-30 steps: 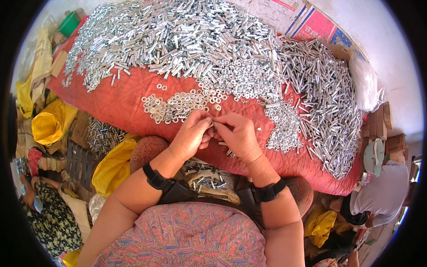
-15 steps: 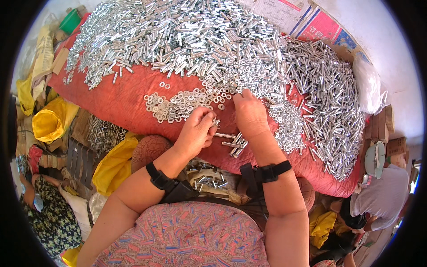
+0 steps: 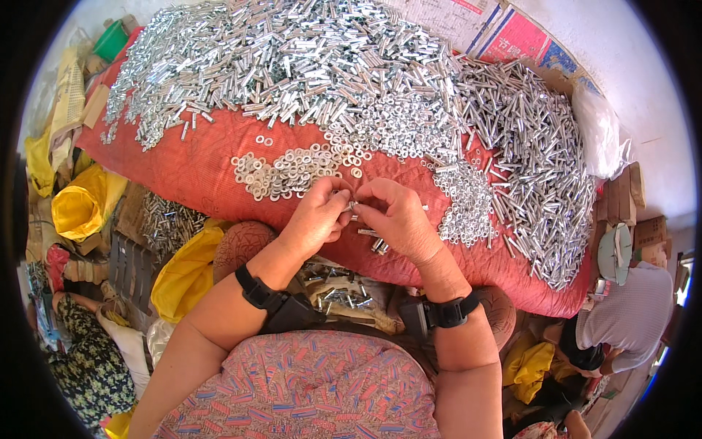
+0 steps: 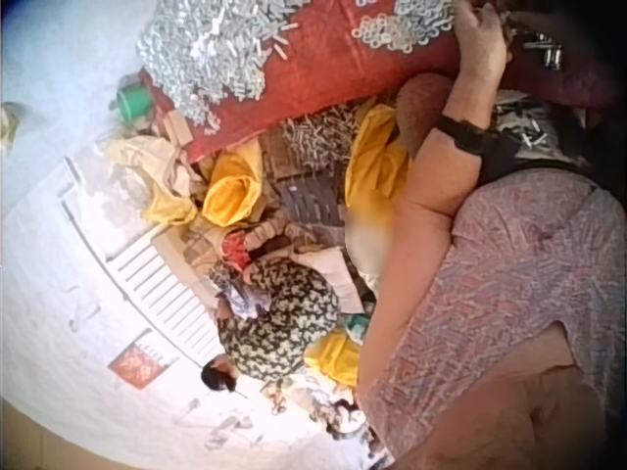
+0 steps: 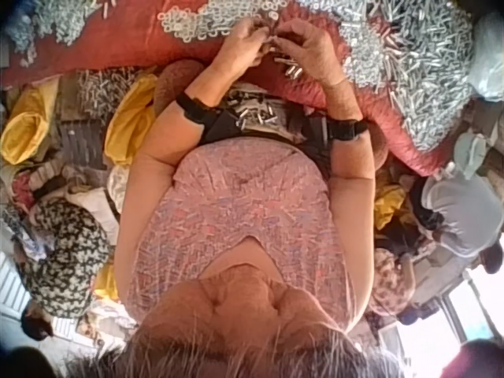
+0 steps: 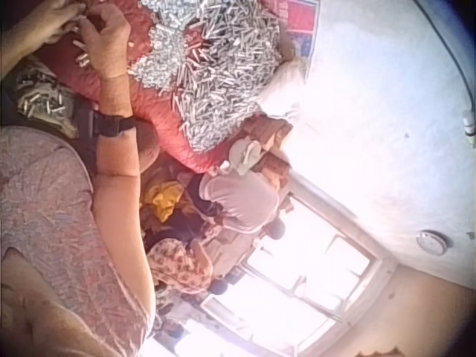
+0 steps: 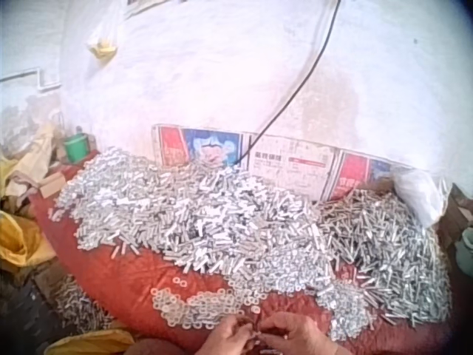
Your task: The recorder is putting washers onto bolts and sorting the hardware into piles.
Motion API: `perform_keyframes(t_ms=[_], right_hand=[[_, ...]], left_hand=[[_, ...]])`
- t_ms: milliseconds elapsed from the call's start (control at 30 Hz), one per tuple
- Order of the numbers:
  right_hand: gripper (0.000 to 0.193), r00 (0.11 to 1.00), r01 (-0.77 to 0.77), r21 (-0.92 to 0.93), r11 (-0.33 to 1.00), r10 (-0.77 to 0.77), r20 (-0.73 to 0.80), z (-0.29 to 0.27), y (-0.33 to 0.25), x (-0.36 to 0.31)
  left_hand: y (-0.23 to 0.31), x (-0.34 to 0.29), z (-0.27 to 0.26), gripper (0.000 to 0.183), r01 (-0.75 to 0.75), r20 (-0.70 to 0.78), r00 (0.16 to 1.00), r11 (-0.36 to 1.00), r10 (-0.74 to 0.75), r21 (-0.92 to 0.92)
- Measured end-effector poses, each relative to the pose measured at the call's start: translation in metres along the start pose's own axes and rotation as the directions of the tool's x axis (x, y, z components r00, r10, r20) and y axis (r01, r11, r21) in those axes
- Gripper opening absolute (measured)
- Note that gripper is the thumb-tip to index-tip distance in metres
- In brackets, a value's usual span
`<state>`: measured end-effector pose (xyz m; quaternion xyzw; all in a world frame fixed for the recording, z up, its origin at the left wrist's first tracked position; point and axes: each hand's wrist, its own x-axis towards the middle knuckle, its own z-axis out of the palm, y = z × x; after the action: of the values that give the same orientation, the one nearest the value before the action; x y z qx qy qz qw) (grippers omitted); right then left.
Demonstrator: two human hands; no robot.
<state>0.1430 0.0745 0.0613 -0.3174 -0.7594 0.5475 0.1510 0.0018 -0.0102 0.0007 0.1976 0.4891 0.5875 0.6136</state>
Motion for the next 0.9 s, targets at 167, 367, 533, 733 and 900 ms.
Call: perform_keyframes(t_ms=[167, 367, 533, 733, 900], right_hand=[[0.008, 0.993, 0.11, -0.078, 0.991, -0.113, -0.036, 0.0, 0.009, -0.001], [0.008, 0.997, 0.03, -0.129, 0.991, -0.038, -0.062, 0.008, 0.007, -0.009], [0.01, 0.998, -0.038, 0.095, 0.995, 0.042, -0.039, 0.006, 0.006, -0.012], [0.009, 0.991, -0.123, 0.198, 0.973, 0.111, 0.068, -0.004, 0.002, -0.012], [0.01, 0.998, -0.039, 0.069, 0.997, 0.035, 0.053, -0.007, 0.007, -0.015]], left_hand=[[0.008, -0.003, 0.0, 0.013, 0.014, 0.05, 0.999, 0.998, -0.017, 0.059], [0.007, -0.005, 0.002, 0.014, -0.043, 0.084, 0.996, 0.99, 0.031, 0.135], [0.006, -0.005, 0.002, 0.015, -0.005, 0.068, 0.998, 0.997, 0.0, 0.08], [0.006, -0.006, 0.002, 0.016, 0.12, 0.113, 0.988, 0.988, -0.109, -0.099], [0.009, -0.008, 0.004, 0.016, 0.08, 0.124, 0.988, 0.992, -0.092, 0.099]])
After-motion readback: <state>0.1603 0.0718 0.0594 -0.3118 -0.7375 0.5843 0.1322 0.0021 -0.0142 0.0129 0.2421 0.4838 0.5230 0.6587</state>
